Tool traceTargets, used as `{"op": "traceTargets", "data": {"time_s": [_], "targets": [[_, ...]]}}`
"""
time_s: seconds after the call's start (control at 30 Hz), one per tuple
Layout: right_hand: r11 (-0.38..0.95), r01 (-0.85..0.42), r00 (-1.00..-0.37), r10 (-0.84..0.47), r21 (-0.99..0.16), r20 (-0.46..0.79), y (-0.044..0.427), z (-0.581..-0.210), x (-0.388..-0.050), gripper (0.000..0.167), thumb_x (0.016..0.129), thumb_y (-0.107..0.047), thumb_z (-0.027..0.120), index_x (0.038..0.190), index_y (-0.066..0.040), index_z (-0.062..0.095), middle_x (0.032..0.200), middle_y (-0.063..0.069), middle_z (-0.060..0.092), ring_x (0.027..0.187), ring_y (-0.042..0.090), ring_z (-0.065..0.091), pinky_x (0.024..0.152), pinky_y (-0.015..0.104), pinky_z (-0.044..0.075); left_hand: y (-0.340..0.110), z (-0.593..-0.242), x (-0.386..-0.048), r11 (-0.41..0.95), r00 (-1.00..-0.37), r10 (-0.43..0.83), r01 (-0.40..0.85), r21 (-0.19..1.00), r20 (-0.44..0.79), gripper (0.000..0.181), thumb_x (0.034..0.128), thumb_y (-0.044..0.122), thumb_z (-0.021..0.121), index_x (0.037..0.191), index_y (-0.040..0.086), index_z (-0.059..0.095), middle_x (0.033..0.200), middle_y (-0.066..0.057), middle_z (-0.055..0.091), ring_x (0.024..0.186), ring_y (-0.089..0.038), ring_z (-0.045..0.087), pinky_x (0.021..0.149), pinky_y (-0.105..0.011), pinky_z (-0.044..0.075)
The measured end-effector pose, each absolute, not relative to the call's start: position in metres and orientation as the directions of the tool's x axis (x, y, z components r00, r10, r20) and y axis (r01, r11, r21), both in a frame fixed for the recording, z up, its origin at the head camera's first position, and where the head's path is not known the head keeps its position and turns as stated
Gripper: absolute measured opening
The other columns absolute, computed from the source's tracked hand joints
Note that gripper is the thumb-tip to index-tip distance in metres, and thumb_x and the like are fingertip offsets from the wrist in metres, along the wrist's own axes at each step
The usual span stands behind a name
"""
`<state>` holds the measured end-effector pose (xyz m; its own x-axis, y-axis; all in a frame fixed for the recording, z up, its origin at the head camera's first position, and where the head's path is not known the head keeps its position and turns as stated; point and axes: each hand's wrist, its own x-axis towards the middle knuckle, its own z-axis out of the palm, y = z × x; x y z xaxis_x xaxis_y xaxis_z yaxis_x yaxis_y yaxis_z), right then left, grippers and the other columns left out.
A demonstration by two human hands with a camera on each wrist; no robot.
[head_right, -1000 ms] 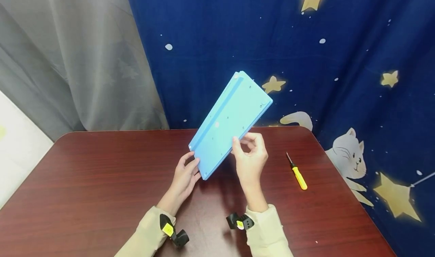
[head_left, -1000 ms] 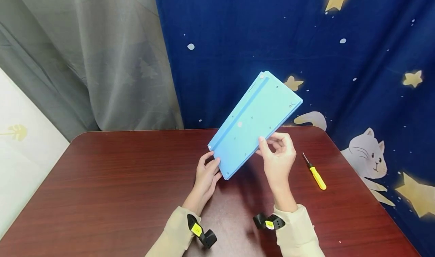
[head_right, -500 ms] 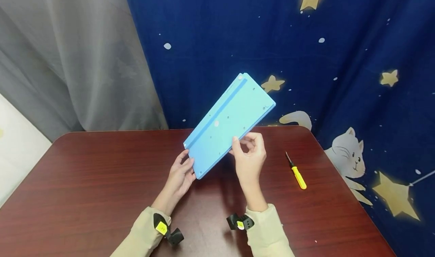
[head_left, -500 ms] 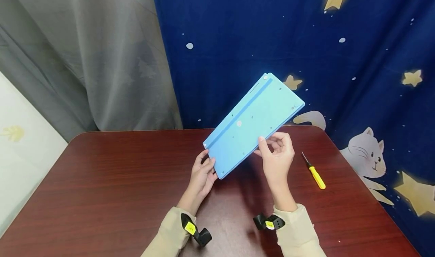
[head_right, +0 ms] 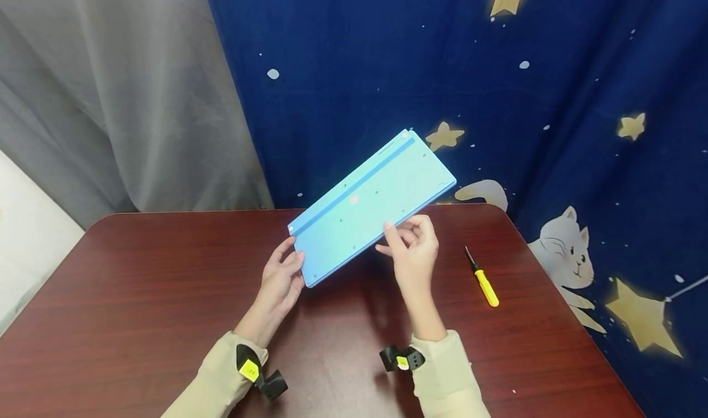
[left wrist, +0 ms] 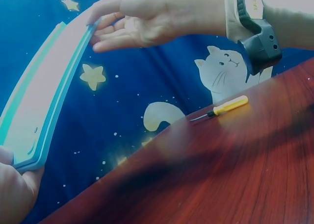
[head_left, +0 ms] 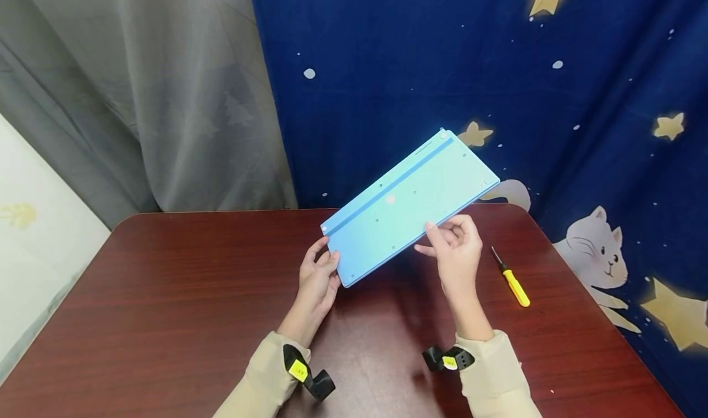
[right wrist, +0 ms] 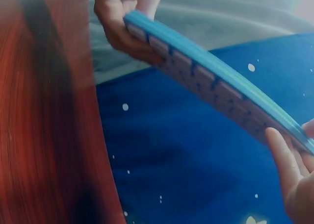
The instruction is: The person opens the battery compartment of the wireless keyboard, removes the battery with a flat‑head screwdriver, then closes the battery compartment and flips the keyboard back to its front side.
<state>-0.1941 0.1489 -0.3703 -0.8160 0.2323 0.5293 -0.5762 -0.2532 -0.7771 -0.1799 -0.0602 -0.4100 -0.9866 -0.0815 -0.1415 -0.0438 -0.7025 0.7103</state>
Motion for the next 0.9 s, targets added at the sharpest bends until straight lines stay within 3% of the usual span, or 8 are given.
{"op": "traceTargets", "data": {"time_s": [0.1, 0.37, 0.47, 0.7, 0.9], "targets": [[-0.179, -0.517, -0.851, 0.217, -0.837, 0.479, 0.149, -0.352, -0.182, 0.021, 0.082, -0.003, 0.067, 0.089, 0.007, 0.050, 0.078, 0.018, 0.056, 0.066, 0.023, 0.063, 0.053, 0.036, 0.052, -0.065, -0.410, -0.180, -0.688, -0.986, -0.089, -0.043, 0.725, -0.143, 0.040, 0.0921, -0.011, 0.041, 0.128, 0.006, 0.034, 0.110, -0.013, 0.053, 0.087, -0.016, 0.058, 0.069, -0.028, 0.049], [-0.084, -0.385, -0.915, 0.165, -0.919, 0.369, 0.169, -0.346, -0.187, 0.014, 0.087, -0.002, 0.060, 0.088, 0.011, 0.055, 0.078, 0.014, 0.062, 0.067, 0.023, 0.064, 0.062, 0.035, 0.053, -0.079, -0.409, -0.180, -0.657, -0.986, -0.100, -0.038, 0.753, -0.137, 0.041, 0.0924, -0.010, 0.040, 0.129, 0.008, 0.036, 0.111, -0.012, 0.053, 0.089, -0.015, 0.057, 0.070, -0.029, 0.049], [-0.056, -0.375, -0.919, 0.150, -0.925, 0.364, 0.179, -0.346, -0.190, 0.013, 0.088, -0.003, 0.059, 0.088, 0.009, 0.056, 0.079, 0.012, 0.063, 0.067, 0.022, 0.065, 0.062, 0.034, 0.053, -0.084, -0.408, -0.180, -0.642, -0.983, -0.105, -0.049, 0.765, -0.151, 0.042, 0.0924, -0.010, 0.041, 0.129, 0.009, 0.037, 0.110, -0.011, 0.052, 0.088, -0.015, 0.057, 0.070, -0.029, 0.049], [-0.140, -0.363, -0.929, 0.130, -0.921, 0.347, 0.203, -0.341, -0.197, 0.011, 0.088, -0.004, 0.059, 0.084, 0.006, 0.057, 0.079, 0.008, 0.064, 0.065, 0.019, 0.065, 0.060, 0.035, 0.053, -0.095, -0.408, -0.177, -0.585, -0.982, -0.112, -0.060, 0.809, -0.154, 0.042, 0.0930, -0.008, 0.041, 0.131, 0.008, 0.036, 0.108, -0.010, 0.054, 0.086, -0.014, 0.057, 0.070, -0.029, 0.050], [-0.079, -0.342, -0.939, 0.071, -0.937, 0.337, 0.220, -0.338, -0.198, 0.007, 0.089, -0.006, 0.059, 0.092, -0.001, 0.063, 0.082, 0.004, 0.067, 0.068, 0.017, 0.065, 0.062, 0.032, 0.053, -0.100, -0.407, -0.177, -0.555, -0.980, -0.118, -0.069, 0.829, -0.161, 0.040, 0.0929, -0.007, 0.042, 0.129, 0.009, 0.038, 0.099, -0.007, 0.056, 0.081, -0.013, 0.057, 0.067, -0.029, 0.049]]}}
